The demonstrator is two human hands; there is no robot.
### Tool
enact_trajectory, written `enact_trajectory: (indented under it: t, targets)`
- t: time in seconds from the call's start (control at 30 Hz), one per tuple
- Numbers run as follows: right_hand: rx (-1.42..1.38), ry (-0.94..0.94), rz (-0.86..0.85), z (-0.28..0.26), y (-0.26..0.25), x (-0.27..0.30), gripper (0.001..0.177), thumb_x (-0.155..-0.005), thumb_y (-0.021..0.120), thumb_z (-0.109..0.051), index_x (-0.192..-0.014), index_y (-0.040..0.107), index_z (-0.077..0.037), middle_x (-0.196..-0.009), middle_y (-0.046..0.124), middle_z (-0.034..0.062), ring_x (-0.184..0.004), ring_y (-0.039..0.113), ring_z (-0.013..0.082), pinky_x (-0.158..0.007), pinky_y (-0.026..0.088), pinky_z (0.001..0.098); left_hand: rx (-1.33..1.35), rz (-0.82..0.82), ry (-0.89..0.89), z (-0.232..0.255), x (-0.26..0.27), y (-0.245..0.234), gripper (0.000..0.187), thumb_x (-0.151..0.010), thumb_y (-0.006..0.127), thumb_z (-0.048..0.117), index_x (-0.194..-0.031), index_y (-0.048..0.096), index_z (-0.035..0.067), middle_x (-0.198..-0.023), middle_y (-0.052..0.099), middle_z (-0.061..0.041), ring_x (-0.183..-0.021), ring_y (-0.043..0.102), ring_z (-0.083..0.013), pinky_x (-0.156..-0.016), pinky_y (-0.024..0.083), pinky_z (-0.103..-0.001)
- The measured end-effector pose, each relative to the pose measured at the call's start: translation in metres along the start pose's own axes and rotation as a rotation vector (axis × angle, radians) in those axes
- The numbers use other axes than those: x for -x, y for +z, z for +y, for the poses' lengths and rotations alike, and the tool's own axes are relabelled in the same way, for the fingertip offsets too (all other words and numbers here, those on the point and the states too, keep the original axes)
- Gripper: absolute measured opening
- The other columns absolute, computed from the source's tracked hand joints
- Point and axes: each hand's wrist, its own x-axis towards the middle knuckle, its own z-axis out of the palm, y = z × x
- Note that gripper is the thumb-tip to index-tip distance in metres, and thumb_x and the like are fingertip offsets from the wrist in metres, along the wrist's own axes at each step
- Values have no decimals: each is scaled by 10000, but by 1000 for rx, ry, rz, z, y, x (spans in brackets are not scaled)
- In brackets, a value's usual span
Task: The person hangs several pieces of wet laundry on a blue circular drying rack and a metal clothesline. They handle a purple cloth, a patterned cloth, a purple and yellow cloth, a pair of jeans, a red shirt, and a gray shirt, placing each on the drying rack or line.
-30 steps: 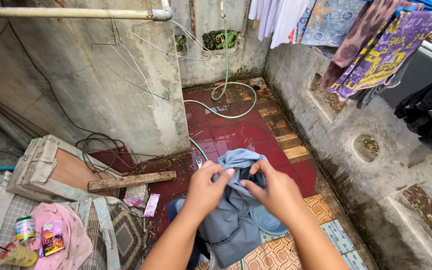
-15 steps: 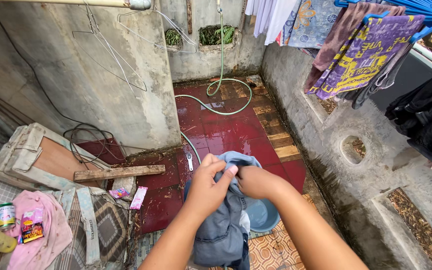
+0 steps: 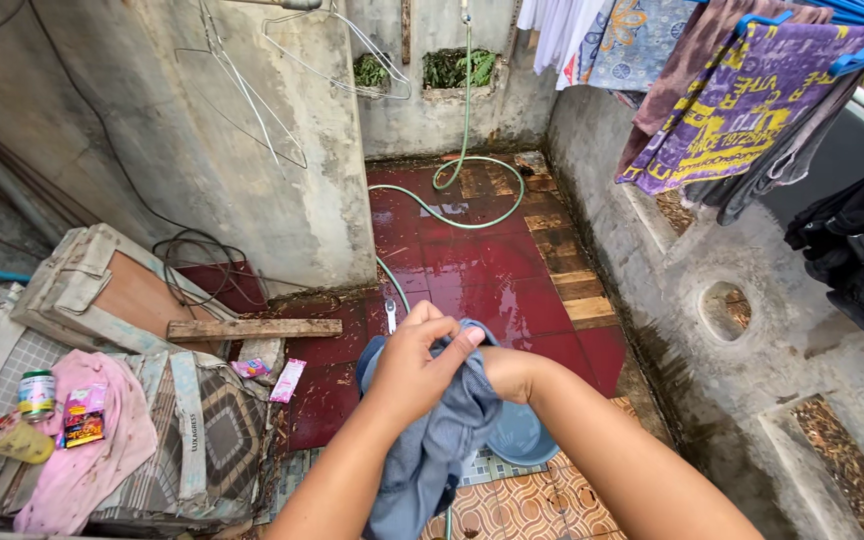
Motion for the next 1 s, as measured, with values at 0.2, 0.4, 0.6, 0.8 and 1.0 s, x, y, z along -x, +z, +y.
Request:
enact_trajectory:
  t: [0.2,0.4,0.6,0.8,1.0]
  targets:
    - [-339,-103,266,-31,-25,4,325,-906,659,-174,-1202,653,-40,-1104,718,118,-961,701,226,-825,584,421,-302,-1,-35,-20,6,-40,752,-631,925,379,-1235,637,36,-1136,645,-157,-1078,637,-335,-865,504,-412]
    - [-435,-117,157,-29,-12,38,318,-916,646,-197,-1194,663,-44,-1111,725,106,-974,705,215,-847,581,412,-379,31,-289,-32,9,-43,254,-850,714,182,-1099,756,151,-1027,697,-118,-1007,671,-341,-845,523,-404]
    - [-507,-190,195,-39,4,61,315,-926,632,-219,-1186,673,-47,-1119,732,94,-987,710,203,-869,577,403,-337,140,-225,-25,3,-58,256,-825,672,53,-1029,797,142,-934,674,-134,-902,683,-302,-811,532,-362]
    - [-537,-332,351,-52,-12,104,315,-936,618,-242,-1178,684,-51,-1126,740,83,-1000,714,191,-891,573,394,-277,163,-205,-31,-6,-65,208,-809,702,73,-981,811,116,-937,745,-98,-877,729,-264,-792,546,-330]
    - [-366,-532,931,-47,-113,206,309,-985,609,-276,-1180,682,-48,-1124,735,65,-987,705,167,-908,560,367,96,674,-375,-56,3,-152,179,-913,622,5,-1000,776,36,-882,729,-40,-772,635,-122,-692,491,-257]
